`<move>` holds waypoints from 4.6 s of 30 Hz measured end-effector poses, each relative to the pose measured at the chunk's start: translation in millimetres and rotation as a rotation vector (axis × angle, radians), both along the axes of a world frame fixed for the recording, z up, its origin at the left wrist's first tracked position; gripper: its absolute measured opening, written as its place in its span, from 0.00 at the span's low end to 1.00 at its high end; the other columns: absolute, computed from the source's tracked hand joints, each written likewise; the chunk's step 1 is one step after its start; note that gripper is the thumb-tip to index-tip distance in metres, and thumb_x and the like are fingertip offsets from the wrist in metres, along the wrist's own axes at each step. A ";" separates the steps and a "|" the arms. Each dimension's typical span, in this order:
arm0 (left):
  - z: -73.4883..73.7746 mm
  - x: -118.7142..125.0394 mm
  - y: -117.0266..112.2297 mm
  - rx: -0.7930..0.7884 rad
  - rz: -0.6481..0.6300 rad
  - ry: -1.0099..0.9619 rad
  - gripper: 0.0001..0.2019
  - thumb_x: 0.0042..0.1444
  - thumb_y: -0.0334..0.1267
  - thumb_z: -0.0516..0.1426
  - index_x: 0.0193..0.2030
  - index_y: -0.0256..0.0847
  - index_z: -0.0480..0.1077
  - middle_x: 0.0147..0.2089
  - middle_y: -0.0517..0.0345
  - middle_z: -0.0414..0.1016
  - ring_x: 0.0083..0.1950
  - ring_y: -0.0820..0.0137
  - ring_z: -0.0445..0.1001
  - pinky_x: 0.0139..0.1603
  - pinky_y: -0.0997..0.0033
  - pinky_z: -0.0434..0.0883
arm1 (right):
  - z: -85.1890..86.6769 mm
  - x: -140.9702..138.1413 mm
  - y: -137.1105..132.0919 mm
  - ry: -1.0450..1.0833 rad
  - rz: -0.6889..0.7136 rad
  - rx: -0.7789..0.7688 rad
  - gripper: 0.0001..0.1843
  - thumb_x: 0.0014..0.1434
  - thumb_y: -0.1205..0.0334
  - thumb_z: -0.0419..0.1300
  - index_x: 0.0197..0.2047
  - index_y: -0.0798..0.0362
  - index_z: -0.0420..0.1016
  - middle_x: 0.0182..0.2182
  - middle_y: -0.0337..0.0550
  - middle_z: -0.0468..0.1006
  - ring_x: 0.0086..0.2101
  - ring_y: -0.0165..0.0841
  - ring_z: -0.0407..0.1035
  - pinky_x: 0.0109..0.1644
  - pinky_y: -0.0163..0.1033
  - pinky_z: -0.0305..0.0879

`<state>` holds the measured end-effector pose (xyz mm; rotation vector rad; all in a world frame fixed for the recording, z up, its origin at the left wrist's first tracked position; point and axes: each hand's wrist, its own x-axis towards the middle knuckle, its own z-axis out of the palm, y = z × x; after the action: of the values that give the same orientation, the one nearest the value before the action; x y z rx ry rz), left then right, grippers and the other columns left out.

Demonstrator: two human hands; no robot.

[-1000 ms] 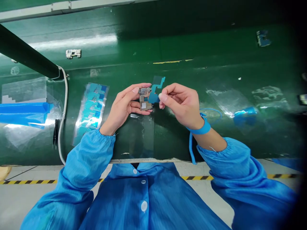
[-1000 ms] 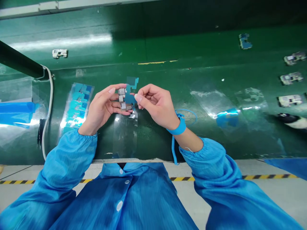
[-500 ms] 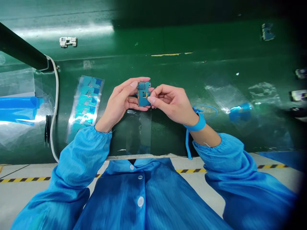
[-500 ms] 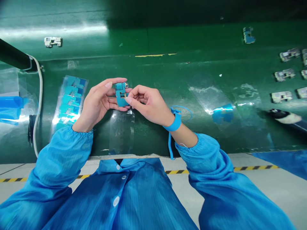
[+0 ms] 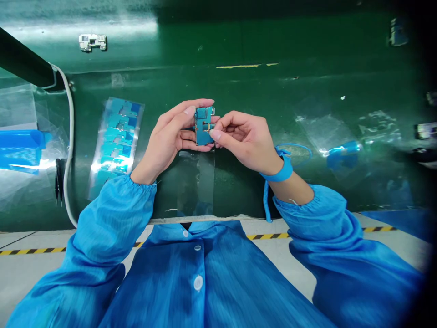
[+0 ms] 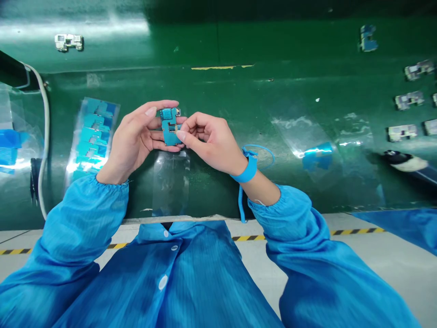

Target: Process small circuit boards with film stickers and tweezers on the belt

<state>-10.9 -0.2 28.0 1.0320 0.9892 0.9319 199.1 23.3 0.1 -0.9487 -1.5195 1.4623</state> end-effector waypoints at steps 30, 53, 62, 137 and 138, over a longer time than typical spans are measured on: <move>4.7 0.2 -0.8 -0.038 0.012 -0.027 0.25 0.77 0.56 0.55 0.70 0.43 0.74 0.64 0.46 0.85 0.51 0.57 0.90 0.51 0.57 0.89 | 3.5 -0.2 -2.0 -0.034 -0.009 -0.026 0.27 0.60 0.34 0.78 0.36 0.49 0.77 0.33 0.40 0.76 0.35 0.34 0.74 0.39 0.41 0.80; 0.0 -0.4 -0.4 -0.012 -0.010 -0.080 0.32 0.59 0.34 0.65 0.71 0.41 0.72 0.62 0.47 0.86 0.59 0.51 0.88 0.55 0.56 0.90 | 4.7 0.1 -1.7 -0.052 -0.012 -0.030 0.26 0.60 0.37 0.78 0.36 0.49 0.76 0.32 0.40 0.76 0.32 0.32 0.72 0.39 0.41 0.79; -0.7 -1.8 -0.2 -0.008 -0.025 -0.066 0.31 0.60 0.35 0.65 0.71 0.44 0.73 0.61 0.52 0.87 0.58 0.52 0.89 0.55 0.55 0.90 | 5.4 1.2 -1.2 -0.037 0.000 -0.022 0.26 0.60 0.36 0.78 0.36 0.49 0.77 0.32 0.40 0.78 0.31 0.32 0.72 0.40 0.42 0.81; -18.7 -2.9 2.1 0.093 -0.045 -0.074 0.35 0.62 0.47 0.72 0.73 0.45 0.70 0.60 0.46 0.88 0.61 0.51 0.87 0.56 0.53 0.90 | -2.0 1.8 0.7 -0.007 0.009 0.007 0.24 0.61 0.40 0.79 0.36 0.49 0.76 0.32 0.40 0.77 0.32 0.33 0.73 0.39 0.41 0.80; -18.5 -3.0 2.2 0.094 -0.046 -0.072 0.35 0.62 0.48 0.72 0.73 0.45 0.70 0.60 0.46 0.88 0.61 0.51 0.87 0.56 0.53 0.90 | -2.1 1.9 0.8 -0.006 0.008 0.006 0.24 0.60 0.40 0.79 0.36 0.49 0.76 0.32 0.40 0.78 0.32 0.33 0.73 0.39 0.41 0.80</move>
<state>-13.9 1.9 9.4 1.0878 0.8652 0.9780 201.0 24.1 -2.0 -0.9452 -1.5331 1.4614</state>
